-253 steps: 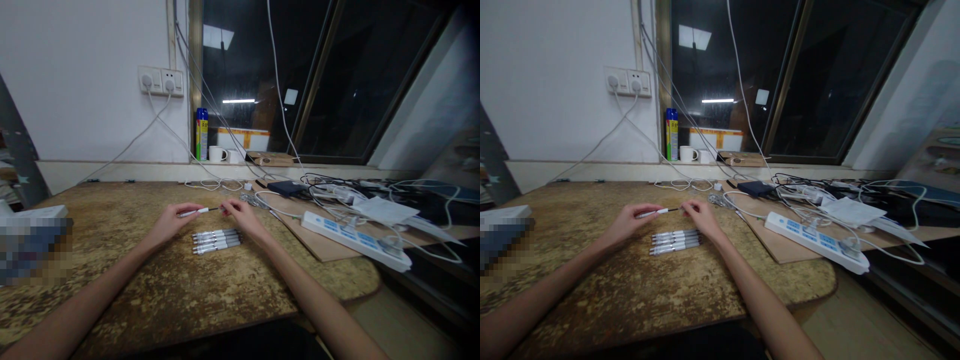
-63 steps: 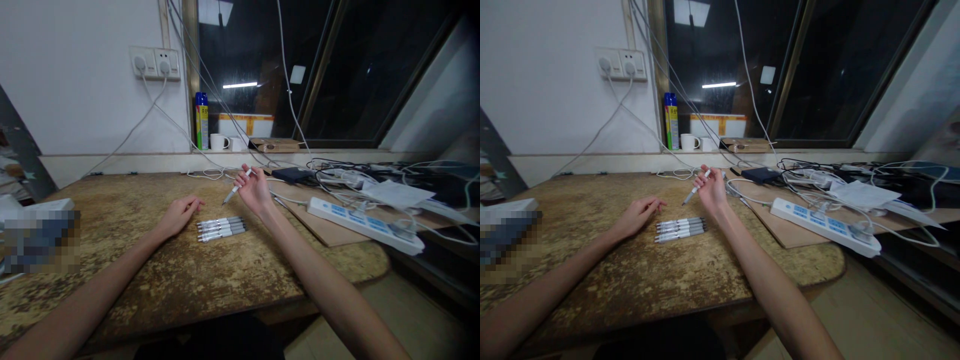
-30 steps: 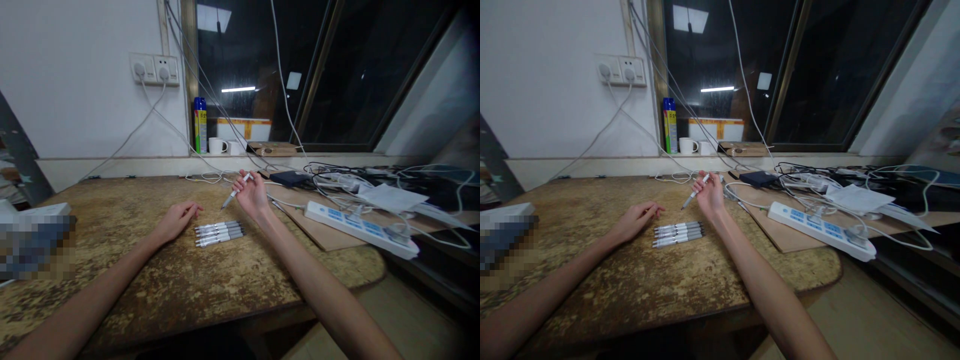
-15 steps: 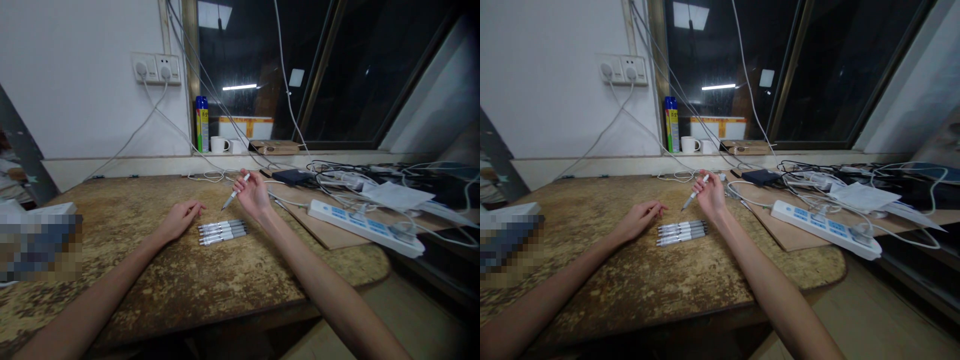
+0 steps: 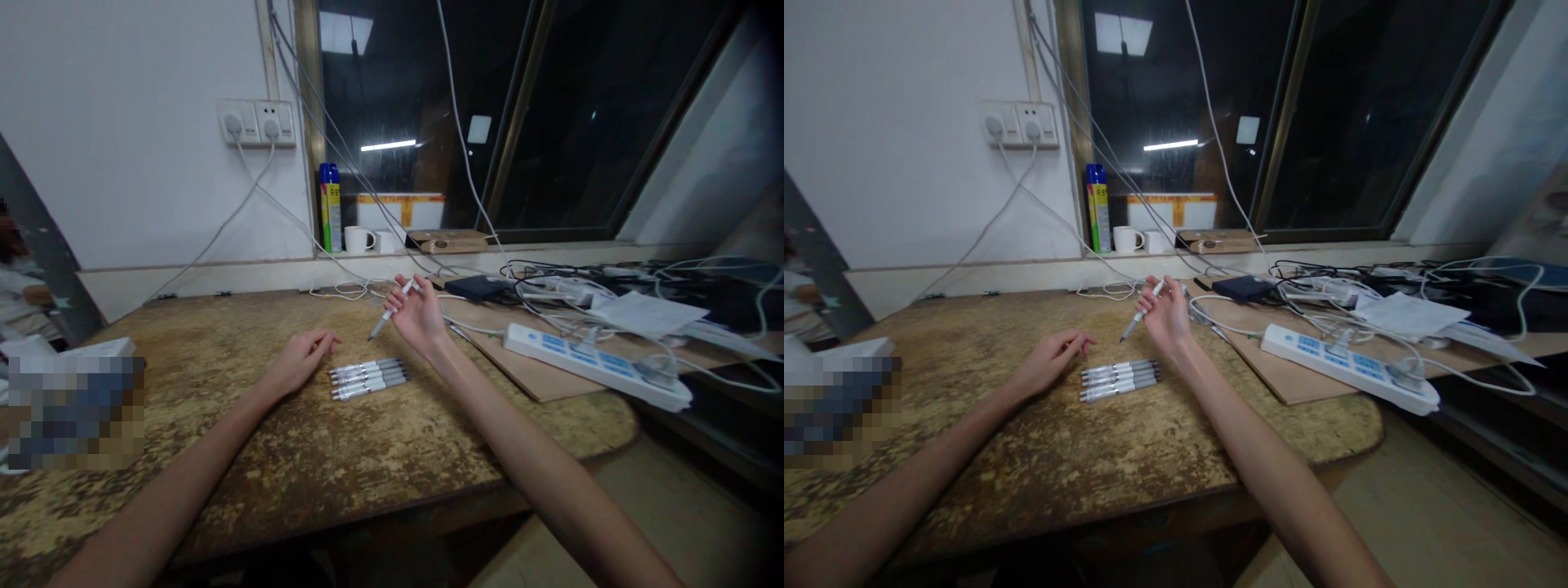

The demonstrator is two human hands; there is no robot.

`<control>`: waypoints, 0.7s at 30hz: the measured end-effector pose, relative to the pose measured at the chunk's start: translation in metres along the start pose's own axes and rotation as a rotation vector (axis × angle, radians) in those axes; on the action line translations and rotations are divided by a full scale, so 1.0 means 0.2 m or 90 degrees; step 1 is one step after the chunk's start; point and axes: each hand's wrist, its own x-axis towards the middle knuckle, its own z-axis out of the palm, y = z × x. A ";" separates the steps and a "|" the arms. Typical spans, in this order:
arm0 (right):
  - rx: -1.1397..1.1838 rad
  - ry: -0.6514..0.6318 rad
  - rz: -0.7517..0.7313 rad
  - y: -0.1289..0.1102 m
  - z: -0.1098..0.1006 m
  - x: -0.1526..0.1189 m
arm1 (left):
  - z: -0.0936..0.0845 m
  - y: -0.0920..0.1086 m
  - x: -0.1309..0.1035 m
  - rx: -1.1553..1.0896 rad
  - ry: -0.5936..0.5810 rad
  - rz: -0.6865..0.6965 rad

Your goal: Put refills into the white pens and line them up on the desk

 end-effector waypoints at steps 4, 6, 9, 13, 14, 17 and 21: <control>-0.011 0.003 -0.003 0.00 -0.01 0.01 | 0.00 0.01 0.00 0.002 -0.019 0.008; -0.005 0.007 -0.007 -0.01 -0.01 0.01 | 0.00 0.01 0.00 0.004 -0.036 0.013; -0.002 0.008 -0.007 -0.01 0.00 0.01 | 0.01 0.00 0.00 0.006 -0.049 0.013; -0.020 0.006 0.005 0.00 0.02 0.00 | 0.01 -0.02 0.00 0.012 -0.078 0.028; -0.023 0.007 0.007 0.00 0.03 -0.01 | 0.01 -0.02 0.00 0.013 -0.084 0.032; -0.036 0.014 0.010 0.01 0.04 -0.01 | 0.01 -0.01 -0.01 0.021 -0.094 0.029; -0.054 0.019 0.006 0.01 0.03 -0.01 | 0.01 -0.01 0.00 0.028 -0.094 0.026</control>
